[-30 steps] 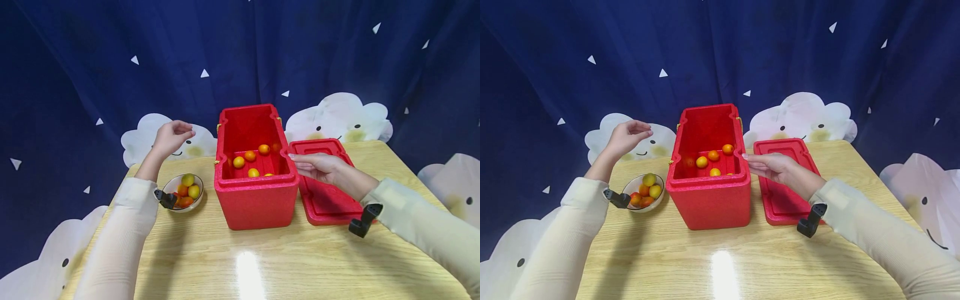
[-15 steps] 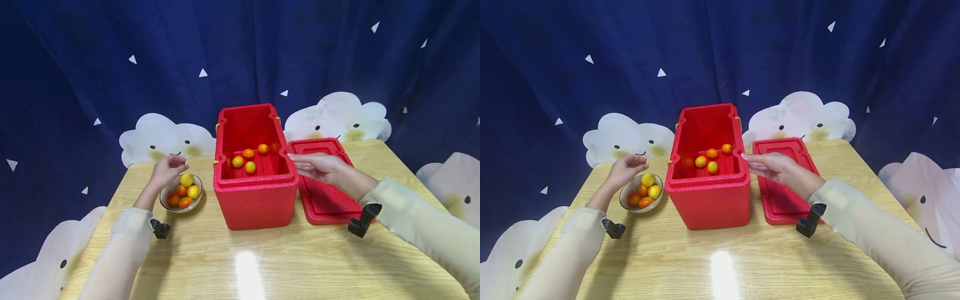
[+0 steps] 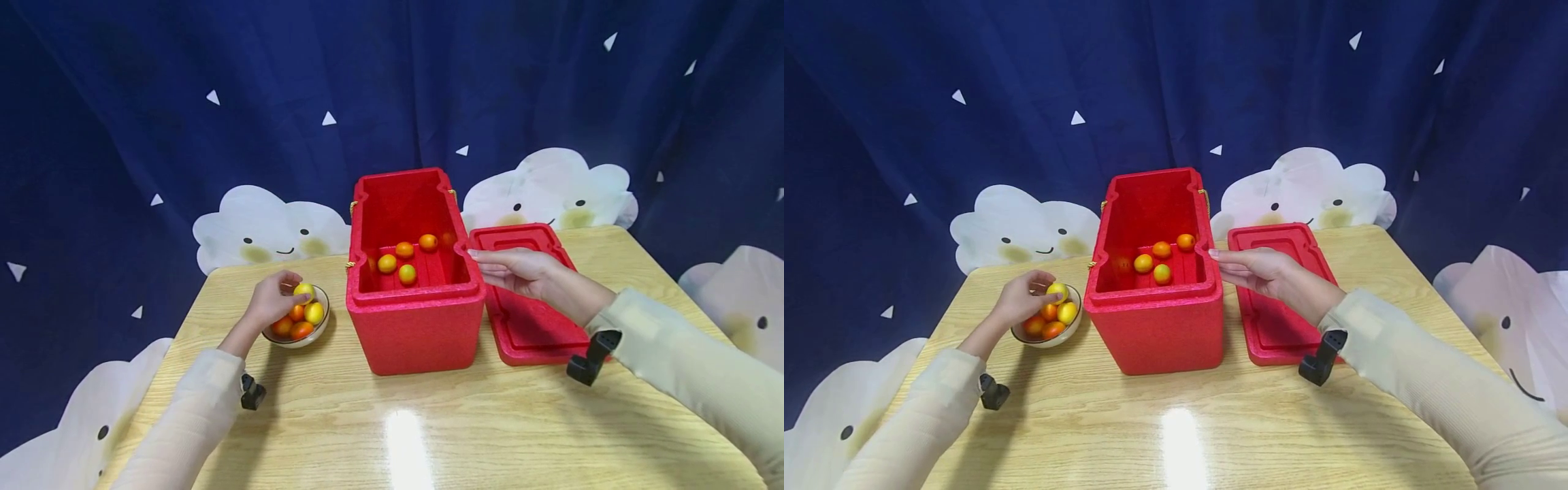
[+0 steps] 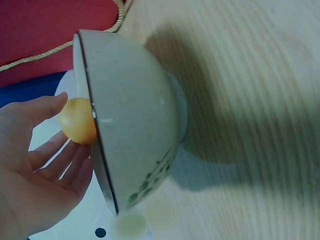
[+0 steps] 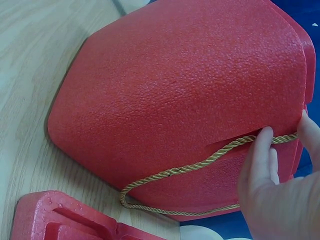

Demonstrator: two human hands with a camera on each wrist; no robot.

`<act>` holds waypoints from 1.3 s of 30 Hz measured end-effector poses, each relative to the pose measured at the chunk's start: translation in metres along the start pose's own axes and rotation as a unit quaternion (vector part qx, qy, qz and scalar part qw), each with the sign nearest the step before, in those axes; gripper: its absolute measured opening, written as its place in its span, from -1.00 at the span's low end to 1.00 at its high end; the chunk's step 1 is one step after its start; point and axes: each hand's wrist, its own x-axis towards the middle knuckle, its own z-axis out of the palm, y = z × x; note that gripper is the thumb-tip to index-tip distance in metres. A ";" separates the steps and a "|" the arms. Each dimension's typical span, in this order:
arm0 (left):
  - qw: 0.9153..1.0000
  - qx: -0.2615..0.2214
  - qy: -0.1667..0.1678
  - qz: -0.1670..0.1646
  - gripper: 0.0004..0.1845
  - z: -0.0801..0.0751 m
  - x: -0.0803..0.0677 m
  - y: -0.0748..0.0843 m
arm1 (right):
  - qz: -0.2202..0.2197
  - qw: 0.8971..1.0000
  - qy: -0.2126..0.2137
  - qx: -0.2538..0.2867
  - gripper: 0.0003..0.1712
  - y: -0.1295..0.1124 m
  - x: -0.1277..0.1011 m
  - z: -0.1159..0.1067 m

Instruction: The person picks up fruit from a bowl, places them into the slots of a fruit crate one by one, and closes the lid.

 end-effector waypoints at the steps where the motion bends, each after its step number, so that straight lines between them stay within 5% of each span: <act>1: 1.000 0.004 -0.001 0.001 -0.54 0.001 0.000 0.000 | 0.001 1.000 0.001 0.002 -0.86 0.000 0.000 0.000; 17: 0.999 0.041 -0.004 0.005 -0.58 0.004 0.004 0.000 | 0.008 1.000 0.010 0.003 -0.85 0.000 0.002 0.000; 39: 0.994 -0.101 0.032 -0.013 -0.54 0.004 0.001 0.029 | -0.006 1.000 -0.005 0.003 -0.86 0.001 0.001 -0.001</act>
